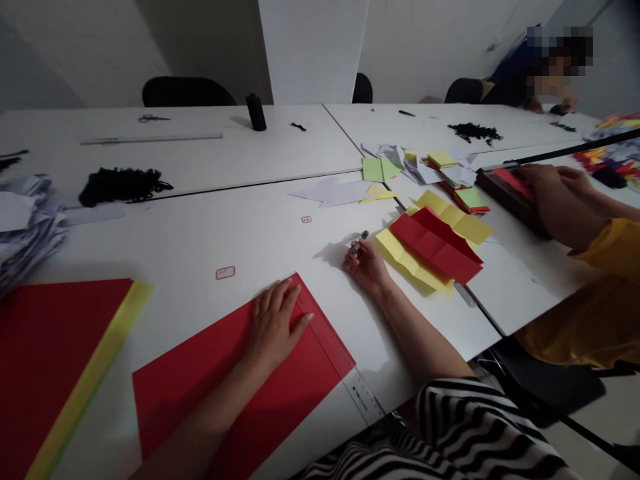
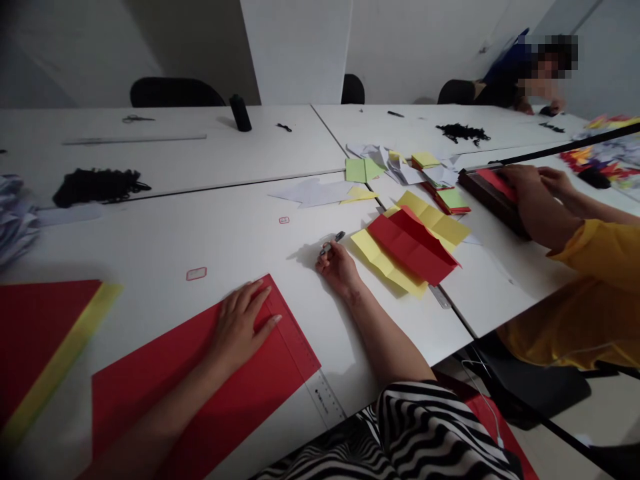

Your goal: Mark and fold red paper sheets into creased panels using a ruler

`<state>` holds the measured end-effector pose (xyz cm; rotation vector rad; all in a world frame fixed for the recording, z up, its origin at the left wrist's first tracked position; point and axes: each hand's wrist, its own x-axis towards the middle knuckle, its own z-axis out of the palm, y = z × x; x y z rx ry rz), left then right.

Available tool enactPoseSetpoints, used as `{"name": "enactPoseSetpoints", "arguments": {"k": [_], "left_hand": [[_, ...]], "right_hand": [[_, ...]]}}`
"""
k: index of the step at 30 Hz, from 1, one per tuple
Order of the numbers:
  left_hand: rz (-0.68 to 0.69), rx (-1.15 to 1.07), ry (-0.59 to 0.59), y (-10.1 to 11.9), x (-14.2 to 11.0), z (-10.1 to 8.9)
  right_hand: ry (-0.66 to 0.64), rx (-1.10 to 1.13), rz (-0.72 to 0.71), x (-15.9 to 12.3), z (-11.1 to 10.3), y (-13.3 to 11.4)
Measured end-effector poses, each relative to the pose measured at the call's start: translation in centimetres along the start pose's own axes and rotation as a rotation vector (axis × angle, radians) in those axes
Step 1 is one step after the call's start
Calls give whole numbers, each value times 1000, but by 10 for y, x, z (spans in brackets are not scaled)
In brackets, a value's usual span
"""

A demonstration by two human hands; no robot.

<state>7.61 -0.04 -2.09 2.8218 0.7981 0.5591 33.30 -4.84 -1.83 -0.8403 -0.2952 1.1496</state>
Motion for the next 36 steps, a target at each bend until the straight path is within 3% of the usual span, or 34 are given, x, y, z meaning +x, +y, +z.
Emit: {"name": "enactPoseSetpoints", "arguments": {"k": [5,9,14,19,28,36], "left_hand": [[-5,-15,-2,1,1,-1],[-2,-18,4,1,1,-2],[-5,0,2,0,1,0],[-11,2,3,1,1,0],[-9,-14,6,0,1,1],[3,8,9,1,1,1]], "right_hand": [[-4,-288,-107,-6,5,11],[-158,-579,-197,-17,13,16],[-328,-710,-245,-33,28,18],[-415,-835,-218,-41,37,24],[-325,-874,-217,-35,30,32],[-411,-763,-185,-30,23,33]]}}
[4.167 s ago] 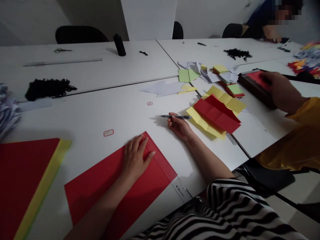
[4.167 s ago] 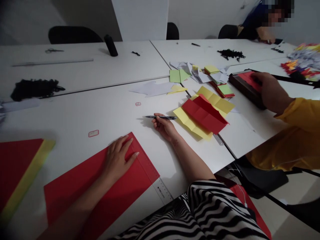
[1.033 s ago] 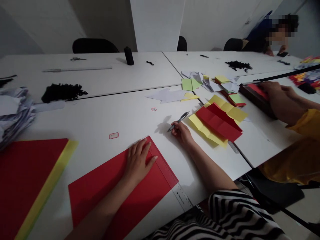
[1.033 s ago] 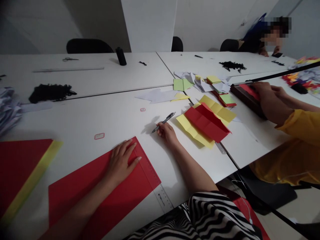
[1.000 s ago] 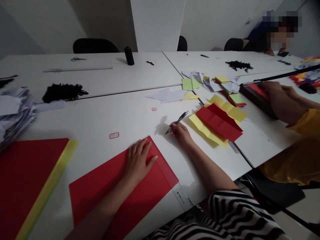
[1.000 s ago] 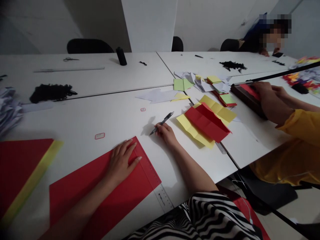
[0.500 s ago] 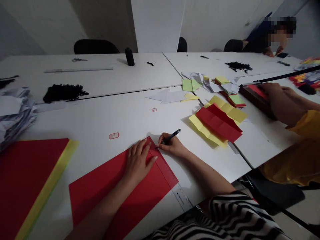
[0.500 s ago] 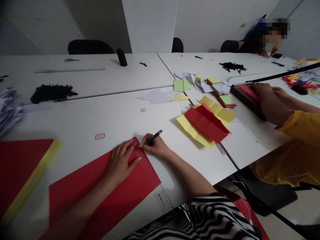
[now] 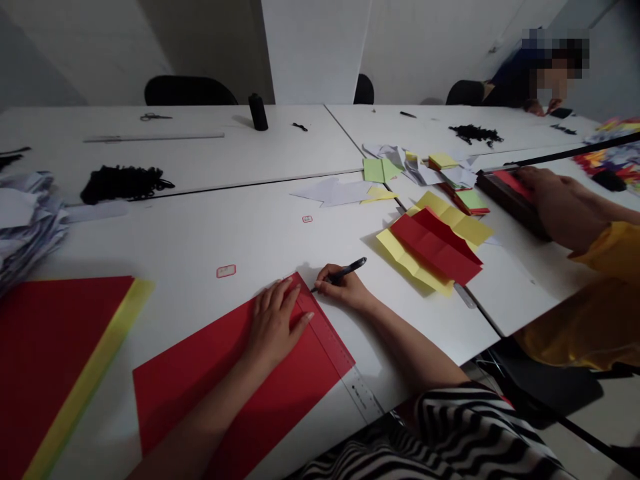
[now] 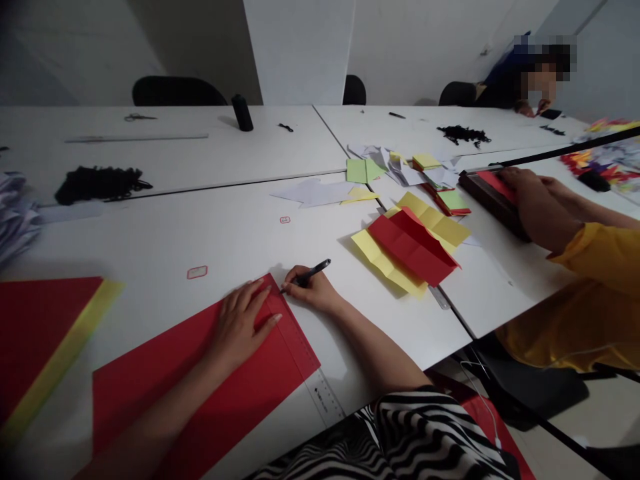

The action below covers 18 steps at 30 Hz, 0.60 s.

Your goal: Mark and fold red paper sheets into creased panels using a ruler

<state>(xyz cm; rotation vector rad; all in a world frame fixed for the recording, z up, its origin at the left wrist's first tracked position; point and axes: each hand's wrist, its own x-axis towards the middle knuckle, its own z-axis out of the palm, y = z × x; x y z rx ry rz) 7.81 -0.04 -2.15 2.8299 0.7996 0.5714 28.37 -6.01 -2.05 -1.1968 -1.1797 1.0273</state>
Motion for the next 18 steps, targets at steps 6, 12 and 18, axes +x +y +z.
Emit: {"name": "enactPoseSetpoints", "arguments": {"k": [6,12,18], "left_hand": [[-10,-15,-2,0,0,-2],[-14,-11,-10,0,0,-1],[-1,18,-10,0,0,-1]], "right_hand": [[30,-46,-5,0,1,-7],[50,-141,-25,-1,2,-4],[73,-150,-5,0,3,-3]]}}
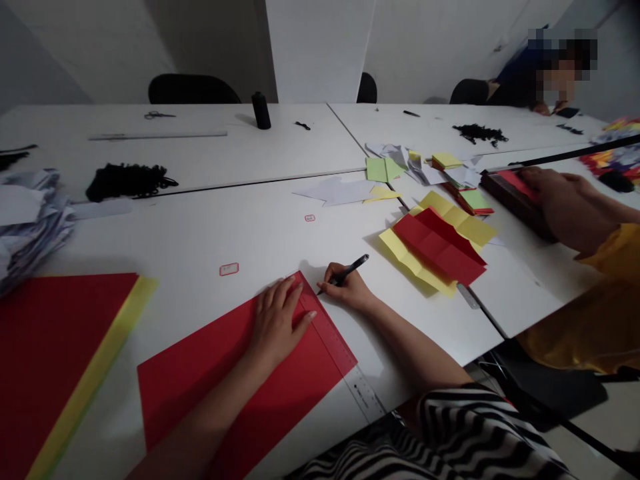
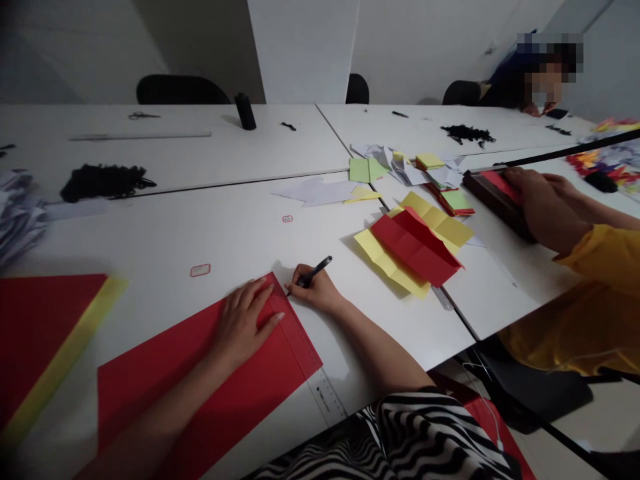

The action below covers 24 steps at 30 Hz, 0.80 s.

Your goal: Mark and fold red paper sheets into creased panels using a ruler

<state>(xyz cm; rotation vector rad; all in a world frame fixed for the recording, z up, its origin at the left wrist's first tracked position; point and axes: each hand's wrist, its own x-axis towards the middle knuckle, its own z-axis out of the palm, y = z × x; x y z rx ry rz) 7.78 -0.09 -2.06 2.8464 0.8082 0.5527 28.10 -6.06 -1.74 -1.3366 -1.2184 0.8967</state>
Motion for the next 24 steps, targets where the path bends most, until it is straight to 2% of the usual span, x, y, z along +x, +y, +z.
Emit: {"name": "enactPoseSetpoints", "arguments": {"k": [15,24], "left_hand": [[2,11,7,0,1,1],[4,6,14,0,0,1]], "right_hand": [[24,6,15,1,0,0],[-30,-57,-34,-2,1,4]]}}
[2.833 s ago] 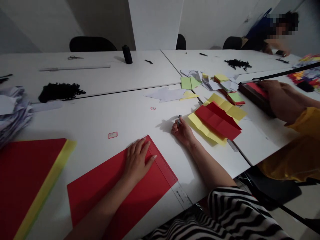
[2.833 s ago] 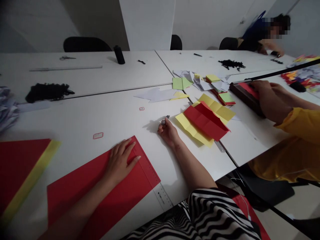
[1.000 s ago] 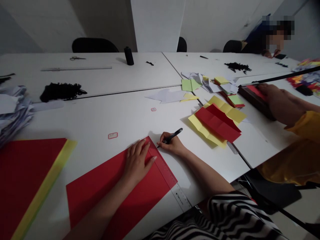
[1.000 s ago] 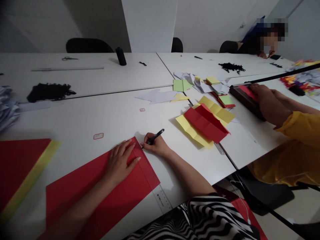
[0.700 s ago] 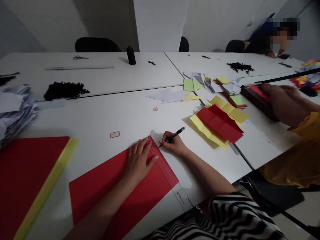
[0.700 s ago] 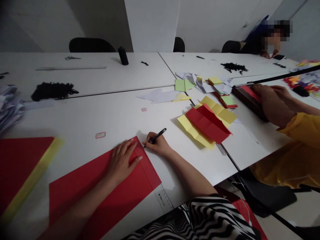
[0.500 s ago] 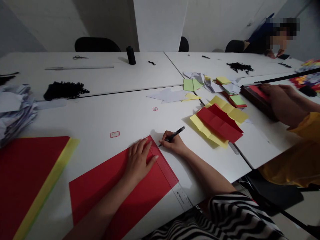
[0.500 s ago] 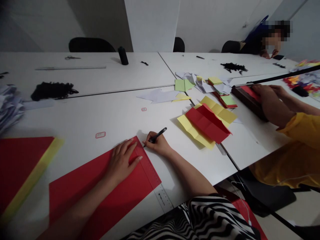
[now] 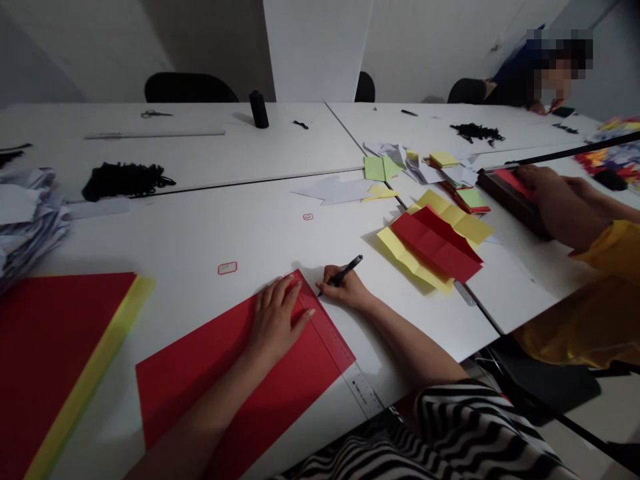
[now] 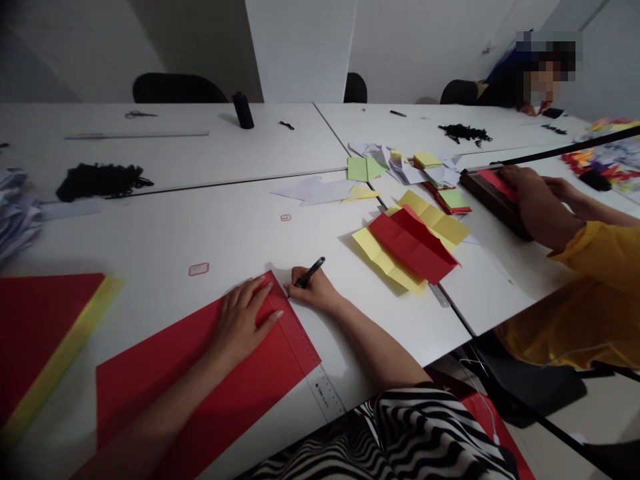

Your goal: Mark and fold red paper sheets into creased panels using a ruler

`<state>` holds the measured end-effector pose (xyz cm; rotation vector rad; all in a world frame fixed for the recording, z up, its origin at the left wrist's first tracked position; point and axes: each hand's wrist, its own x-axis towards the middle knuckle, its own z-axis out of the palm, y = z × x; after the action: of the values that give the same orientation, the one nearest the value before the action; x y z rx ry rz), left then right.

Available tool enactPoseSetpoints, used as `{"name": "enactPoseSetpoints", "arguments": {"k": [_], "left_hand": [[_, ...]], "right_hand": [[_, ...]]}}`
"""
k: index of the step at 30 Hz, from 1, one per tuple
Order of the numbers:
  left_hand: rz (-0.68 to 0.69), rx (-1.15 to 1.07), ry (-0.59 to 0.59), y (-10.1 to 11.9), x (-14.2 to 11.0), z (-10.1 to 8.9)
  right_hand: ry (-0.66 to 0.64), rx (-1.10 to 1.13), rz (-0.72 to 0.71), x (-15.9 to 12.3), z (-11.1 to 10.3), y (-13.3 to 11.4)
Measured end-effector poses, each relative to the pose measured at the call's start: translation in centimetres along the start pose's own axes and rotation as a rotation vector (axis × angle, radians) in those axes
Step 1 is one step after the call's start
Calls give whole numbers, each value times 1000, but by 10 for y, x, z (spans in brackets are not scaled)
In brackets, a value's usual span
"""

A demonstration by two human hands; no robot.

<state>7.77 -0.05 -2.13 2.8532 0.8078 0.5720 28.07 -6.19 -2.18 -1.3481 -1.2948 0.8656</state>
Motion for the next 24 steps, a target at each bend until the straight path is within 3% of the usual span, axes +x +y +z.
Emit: {"name": "enactPoseSetpoints", "arguments": {"k": [24], "left_hand": [[-21,-18,-8,1,1,0]], "right_hand": [[-33,-100,-2,0,1,5]]}}
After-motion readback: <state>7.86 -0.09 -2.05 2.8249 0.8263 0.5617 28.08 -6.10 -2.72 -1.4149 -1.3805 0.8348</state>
